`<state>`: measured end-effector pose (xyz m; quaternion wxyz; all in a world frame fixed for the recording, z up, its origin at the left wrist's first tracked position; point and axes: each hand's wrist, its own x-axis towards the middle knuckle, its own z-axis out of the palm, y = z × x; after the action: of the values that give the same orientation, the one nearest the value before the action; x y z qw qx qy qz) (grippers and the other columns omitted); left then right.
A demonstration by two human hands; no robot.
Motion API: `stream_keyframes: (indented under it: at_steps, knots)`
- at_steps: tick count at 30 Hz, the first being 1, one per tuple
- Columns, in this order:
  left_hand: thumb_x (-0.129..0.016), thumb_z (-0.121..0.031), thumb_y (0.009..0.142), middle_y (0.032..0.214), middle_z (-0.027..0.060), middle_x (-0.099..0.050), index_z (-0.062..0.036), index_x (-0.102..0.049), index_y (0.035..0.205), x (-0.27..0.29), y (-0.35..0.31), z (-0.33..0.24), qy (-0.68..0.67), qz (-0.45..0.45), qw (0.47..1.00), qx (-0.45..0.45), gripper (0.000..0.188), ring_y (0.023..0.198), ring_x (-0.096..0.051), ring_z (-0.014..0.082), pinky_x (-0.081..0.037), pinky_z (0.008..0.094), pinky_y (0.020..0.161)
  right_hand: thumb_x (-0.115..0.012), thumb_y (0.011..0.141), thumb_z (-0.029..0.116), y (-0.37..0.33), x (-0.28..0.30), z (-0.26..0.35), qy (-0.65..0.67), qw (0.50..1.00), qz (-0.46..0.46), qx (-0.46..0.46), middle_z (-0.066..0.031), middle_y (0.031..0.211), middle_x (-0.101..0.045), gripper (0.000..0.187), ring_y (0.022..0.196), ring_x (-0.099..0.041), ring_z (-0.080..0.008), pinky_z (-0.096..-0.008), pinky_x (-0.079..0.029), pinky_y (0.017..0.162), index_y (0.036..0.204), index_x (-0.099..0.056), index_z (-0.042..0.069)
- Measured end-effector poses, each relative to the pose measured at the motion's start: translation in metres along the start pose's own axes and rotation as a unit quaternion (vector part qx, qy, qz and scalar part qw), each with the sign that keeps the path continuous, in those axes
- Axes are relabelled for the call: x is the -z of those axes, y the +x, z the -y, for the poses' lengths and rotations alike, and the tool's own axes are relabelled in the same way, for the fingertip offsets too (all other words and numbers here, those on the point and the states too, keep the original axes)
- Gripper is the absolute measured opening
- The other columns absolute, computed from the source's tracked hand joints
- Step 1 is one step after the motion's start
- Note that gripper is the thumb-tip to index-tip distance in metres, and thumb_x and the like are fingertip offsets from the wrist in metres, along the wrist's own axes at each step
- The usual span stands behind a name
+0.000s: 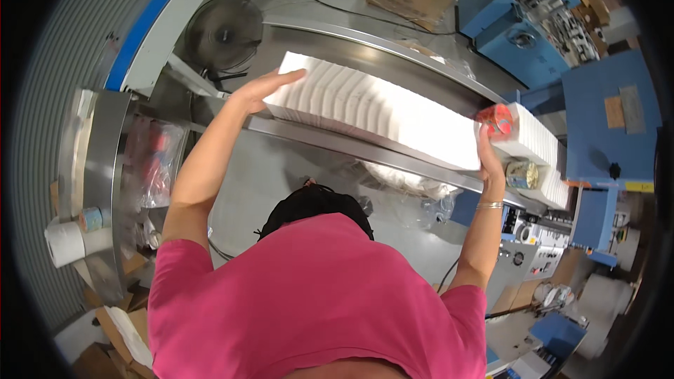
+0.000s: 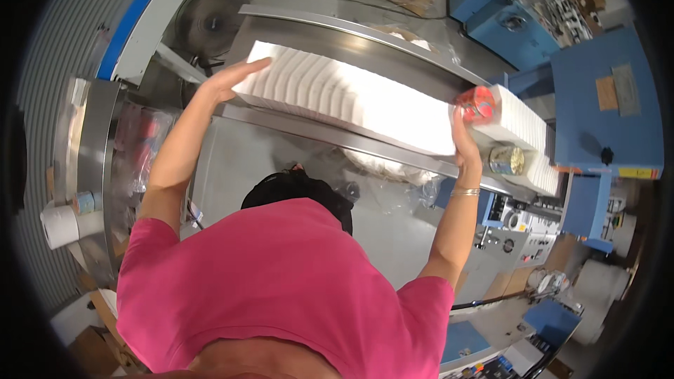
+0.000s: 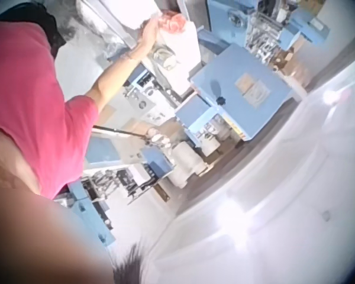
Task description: Sorting stacks of paper and interacting with processing machinery on a conveyor line.
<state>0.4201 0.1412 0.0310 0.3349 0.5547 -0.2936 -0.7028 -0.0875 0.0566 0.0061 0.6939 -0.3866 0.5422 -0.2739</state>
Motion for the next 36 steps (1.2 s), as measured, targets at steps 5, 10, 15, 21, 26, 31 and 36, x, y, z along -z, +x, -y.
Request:
stream_keyframes:
  at_steps: [5, 10, 15, 21, 26, 31, 36]
  knots:
    - [-0.071, -0.044, 0.076, 0.133, 0.0115, -0.046, 0.0007, -0.042, 0.132, -0.028, -0.001, -0.011, 0.189, -0.028, 0.982, 0.006, 0.077, 0.122, -0.043, 0.0186, -0.032, 0.0296, 0.102, -0.057, 0.080, 0.058, 0.010, -0.039, -0.019, -0.135, 0.990, -0.019, -0.046, -0.0099, 0.140, -0.039, 0.077, 0.129, -0.032, -0.0261, -0.0473, -0.025, 0.103, 0.136, -0.040, 0.007]
    - [-0.084, -0.032, 0.062, 0.127, 0.0148, -0.050, 0.0057, -0.044, 0.128, -0.033, 0.016, 0.014, 0.053, -0.084, 0.989, -0.113, 0.086, 0.119, -0.044, 0.0220, -0.035, 0.0295, 0.099, -0.068, 0.081, 0.034, -0.002, -0.092, -0.010, -0.140, 0.985, -0.099, -0.021, -0.0104, 0.131, -0.048, 0.067, 0.120, -0.046, -0.0232, -0.0365, -0.037, 0.100, 0.133, -0.041, 0.002]
    - [-0.084, -0.027, 0.060, 0.112, 0.0123, -0.059, 0.0009, -0.053, 0.119, -0.015, -0.018, 0.026, 0.046, -0.133, 0.969, -0.203, 0.071, 0.103, -0.055, 0.0217, -0.043, 0.0303, 0.089, -0.068, 0.079, 0.025, -0.007, -0.119, -0.008, -0.085, 0.994, -0.038, 0.049, -0.0112, 0.127, -0.050, 0.062, 0.116, -0.047, -0.0233, -0.0355, -0.038, 0.096, 0.130, -0.043, 0.000]
    - [-0.078, -0.024, 0.069, 0.117, 0.0105, -0.055, -0.0017, -0.044, 0.127, 0.009, -0.054, 0.018, -0.034, -0.105, 0.933, -0.344, 0.071, 0.110, -0.050, 0.0209, -0.040, 0.0326, 0.094, -0.059, 0.085, 0.017, -0.028, -0.176, 0.048, -0.094, 0.987, 0.014, 0.131, -0.0161, 0.127, -0.049, 0.057, 0.112, -0.051, -0.0267, -0.0376, -0.041, 0.095, 0.132, -0.037, -0.006]
    - [-0.077, -0.019, 0.070, 0.118, 0.0111, -0.054, -0.0010, -0.039, 0.129, 0.087, -0.151, 0.023, -0.069, -0.170, 0.881, -0.435, 0.072, 0.111, -0.050, 0.0205, -0.040, 0.0331, 0.095, -0.062, 0.081, 0.009, -0.003, -0.291, 0.095, -0.101, 0.944, 0.185, 0.252, -0.0154, 0.139, -0.036, 0.080, 0.124, -0.039, -0.0277, -0.0377, -0.030, 0.105, 0.144, -0.014, 0.003]
    - [-0.075, -0.015, 0.073, 0.109, 0.0063, -0.060, -0.0022, -0.053, 0.121, 0.184, -0.267, 0.074, -0.130, -0.328, 0.843, -0.405, 0.054, 0.102, -0.055, 0.0155, -0.041, 0.0299, 0.093, -0.064, 0.079, 0.007, 0.011, -0.473, 0.088, -0.132, 0.917, 0.291, 0.240, -0.0155, 0.138, -0.036, 0.085, 0.123, -0.039, -0.0265, -0.0357, -0.027, 0.105, 0.145, -0.010, 0.002]
    - [-0.077, -0.019, 0.068, 0.122, 0.0103, -0.053, -0.0032, -0.039, 0.133, 0.273, -0.371, 0.125, -0.159, -0.443, 0.818, -0.331, 0.077, 0.114, -0.048, 0.0197, -0.034, 0.0322, 0.100, -0.064, 0.081, 0.009, 0.041, -0.647, 0.043, -0.180, 0.889, 0.377, 0.190, -0.0142, 0.131, -0.045, 0.062, 0.119, -0.044, -0.0245, -0.0348, -0.033, 0.101, 0.134, -0.035, -0.005]
